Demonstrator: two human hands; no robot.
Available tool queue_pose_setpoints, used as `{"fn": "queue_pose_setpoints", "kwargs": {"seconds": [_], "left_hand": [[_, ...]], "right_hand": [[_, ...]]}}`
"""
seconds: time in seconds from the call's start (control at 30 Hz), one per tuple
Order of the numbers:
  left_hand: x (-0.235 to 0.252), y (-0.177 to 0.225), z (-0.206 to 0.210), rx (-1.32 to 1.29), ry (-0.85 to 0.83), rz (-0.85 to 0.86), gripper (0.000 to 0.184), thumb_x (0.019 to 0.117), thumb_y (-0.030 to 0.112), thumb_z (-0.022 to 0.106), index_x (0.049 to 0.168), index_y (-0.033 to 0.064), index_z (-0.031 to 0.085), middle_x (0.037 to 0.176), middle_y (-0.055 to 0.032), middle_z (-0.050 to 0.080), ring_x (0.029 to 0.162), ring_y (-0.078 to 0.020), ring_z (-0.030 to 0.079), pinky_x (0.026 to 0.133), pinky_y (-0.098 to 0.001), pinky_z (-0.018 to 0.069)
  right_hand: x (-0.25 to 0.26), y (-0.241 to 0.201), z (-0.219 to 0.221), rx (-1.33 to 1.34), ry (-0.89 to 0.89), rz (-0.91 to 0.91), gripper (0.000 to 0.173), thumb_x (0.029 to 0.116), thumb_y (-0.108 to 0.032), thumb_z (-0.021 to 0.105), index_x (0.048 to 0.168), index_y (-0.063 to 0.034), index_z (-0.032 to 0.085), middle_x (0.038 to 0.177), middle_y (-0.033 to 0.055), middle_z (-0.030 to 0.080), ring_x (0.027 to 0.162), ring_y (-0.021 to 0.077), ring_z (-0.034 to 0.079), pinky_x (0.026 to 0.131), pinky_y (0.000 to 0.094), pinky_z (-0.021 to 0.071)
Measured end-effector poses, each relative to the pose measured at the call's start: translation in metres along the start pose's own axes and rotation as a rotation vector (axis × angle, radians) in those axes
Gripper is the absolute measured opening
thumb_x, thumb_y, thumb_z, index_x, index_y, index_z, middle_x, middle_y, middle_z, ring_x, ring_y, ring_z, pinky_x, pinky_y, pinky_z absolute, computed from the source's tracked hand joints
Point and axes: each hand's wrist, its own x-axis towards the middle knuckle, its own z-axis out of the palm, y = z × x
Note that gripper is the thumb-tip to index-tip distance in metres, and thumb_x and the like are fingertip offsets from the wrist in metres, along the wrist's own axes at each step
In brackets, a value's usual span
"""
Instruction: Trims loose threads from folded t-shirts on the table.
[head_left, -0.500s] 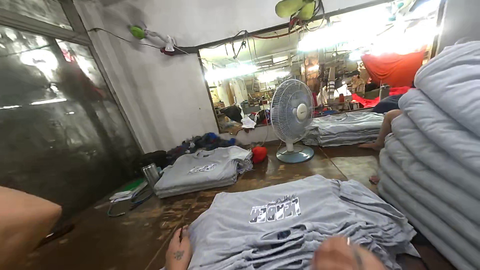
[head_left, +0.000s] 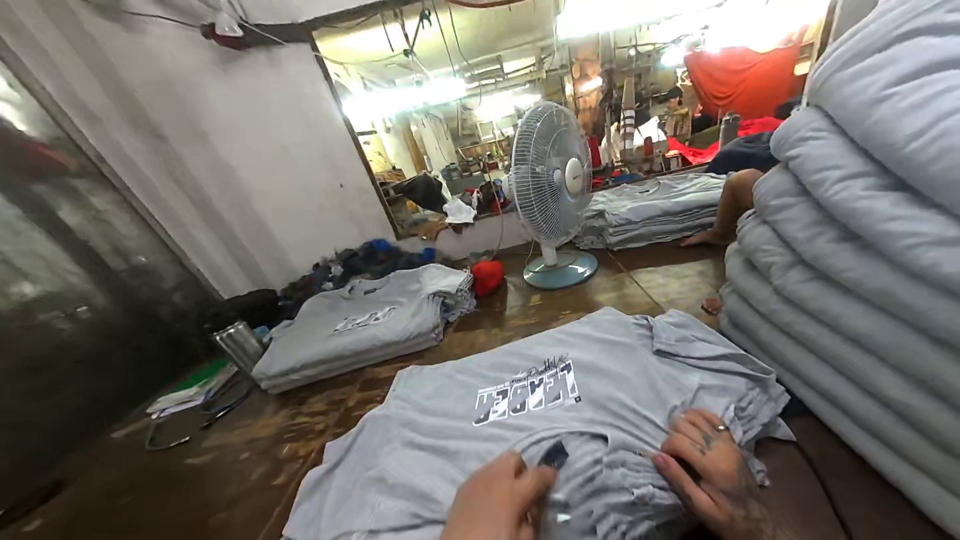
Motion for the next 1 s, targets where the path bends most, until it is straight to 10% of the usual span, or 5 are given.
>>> {"fn": "queue_pose_setpoints", "kwargs": {"seconds": [0.13, 0.33, 0.5, 0.7, 1.0], "left_hand": [[-0.035, 0.011, -0.005, -0.137, 0.007, 0.092, 0.032, 0.091, 0.002, 0.054, 0.115, 0.0011, 0.074, 0.092, -0.0212, 0.072, 0.081, -0.0385, 0.071, 0.068, -0.0575, 0.0546], [-0.02, 0.01, -0.032, -0.212, 0.236, 0.195, 0.032, 0.1057, 0.023, 0.046, 0.123, 0.0104, 0.07, 0.09, -0.0038, 0.071, 0.071, -0.0132, 0.066, 0.064, -0.0346, 0.0576], [0.042, 0.058, 0.007, -0.296, 0.009, -0.082, 0.043, 0.1037, 0.01, 0.047, 0.145, 0.0084, 0.055, 0.113, -0.016, 0.072, 0.101, -0.0319, 0.071, 0.088, -0.0572, 0.0551], [0.042, 0.061, 0.051, -1.14, 0.115, 0.138, 0.044, 0.1075, 0.025, 0.039, 0.146, 0.0043, 0.046, 0.074, 0.0084, 0.06, 0.047, 0.0016, 0.05, 0.044, -0.0185, 0.0481], [-0.01, 0.07, 0.051, -1.489, 0.099, 0.046, 0.069, 0.1074, 0.036, 0.047, 0.164, 0.0234, 0.011, 0.107, 0.0017, 0.074, 0.059, 0.0019, 0.061, 0.059, -0.0162, 0.0541]], "right_hand": [[-0.007, 0.003, -0.002, 0.13, 0.067, 0.025, 0.045, 0.1074, -0.044, 0.046, 0.081, -0.0135, 0.064, 0.078, 0.005, 0.066, 0.094, 0.0167, 0.065, 0.104, 0.0309, 0.0426], [0.041, 0.012, -0.037, 0.213, -0.073, 0.171, 0.042, 0.1036, -0.038, 0.053, 0.092, -0.0031, 0.074, 0.087, 0.0103, 0.072, 0.082, 0.0146, 0.069, 0.076, 0.032, 0.0577], [0.038, 0.034, -0.02, 0.209, -0.272, 0.371, 0.051, 0.1023, -0.04, 0.047, 0.092, 0.0033, 0.072, 0.095, 0.0211, 0.07, 0.098, 0.0394, 0.066, 0.087, 0.0587, 0.0497], [0.033, 0.024, -0.029, 0.199, -0.258, 0.378, 0.057, 0.1045, -0.042, 0.042, 0.078, 0.0007, 0.068, 0.077, 0.0159, 0.066, 0.081, 0.0336, 0.065, 0.074, 0.0525, 0.0487], [0.029, -0.019, -0.051, 0.338, -0.051, 0.125, 0.039, 0.1016, -0.05, 0.057, 0.109, -0.013, 0.066, 0.1, 0.0031, 0.069, 0.1, 0.0071, 0.065, 0.089, 0.0229, 0.0536]]}}
